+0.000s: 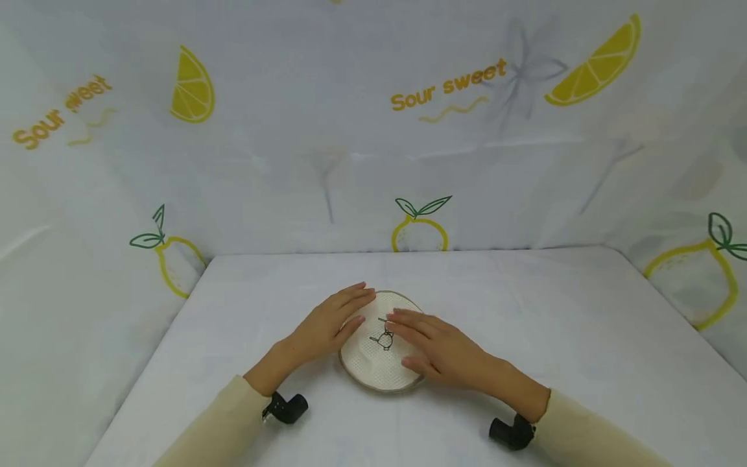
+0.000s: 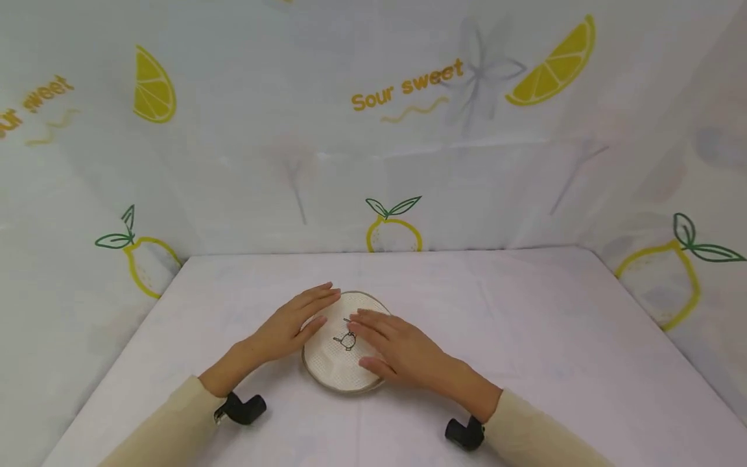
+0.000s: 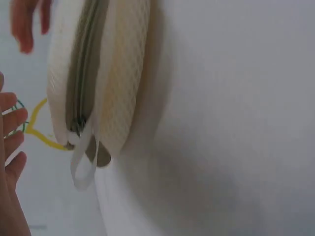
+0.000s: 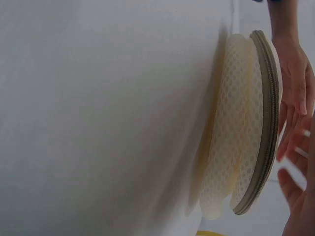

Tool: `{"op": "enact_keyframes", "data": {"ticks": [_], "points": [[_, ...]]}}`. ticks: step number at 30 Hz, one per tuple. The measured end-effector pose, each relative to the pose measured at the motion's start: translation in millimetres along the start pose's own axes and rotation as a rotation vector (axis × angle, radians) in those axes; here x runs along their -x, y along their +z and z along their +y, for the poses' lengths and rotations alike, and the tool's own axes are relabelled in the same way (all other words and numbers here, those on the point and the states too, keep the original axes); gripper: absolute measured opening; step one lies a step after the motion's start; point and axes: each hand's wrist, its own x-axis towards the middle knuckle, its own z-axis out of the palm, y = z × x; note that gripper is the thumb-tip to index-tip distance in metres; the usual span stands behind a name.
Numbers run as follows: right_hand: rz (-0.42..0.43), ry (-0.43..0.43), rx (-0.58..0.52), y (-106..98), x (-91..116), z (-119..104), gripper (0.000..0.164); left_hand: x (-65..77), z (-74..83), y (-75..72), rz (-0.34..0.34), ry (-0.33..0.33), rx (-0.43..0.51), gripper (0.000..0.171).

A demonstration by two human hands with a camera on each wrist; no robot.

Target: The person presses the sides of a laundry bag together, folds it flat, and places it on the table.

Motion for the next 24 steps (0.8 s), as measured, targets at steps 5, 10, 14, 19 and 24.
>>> {"op": "enact_keyframes", "data": {"ticks": [5,10,14,19,24], "points": [[-0.152,-0.411,0.023,-2.1,-6.2,-5.9,0.056,-27.3,-19.3,-2.2,-0.276,0.215,-0.156,0.057],[-0.267,-0.556,0.015,6.4,-14.5,-9.2,0.064,-47.7,-17.6,11.5,-0.461,0.371,-0.061,0.055],[-0.299,-0.584,0.021,13.1,-20.0,-7.8,0.069,-51.2,-19.1,22.2,-0.46,0.419,0.005,0.052],[-0.343,-0.562,0.012,21.3,-21.1,-6.7,0.074,-48.1,-22.1,32.9,-0.451,0.389,0.048,0.053],[-0.388,-0.543,-0.004,26.3,-18.9,-5.4,0.076,-46.4,-22.7,38.6,-0.45,0.388,0.041,0.054]]}}
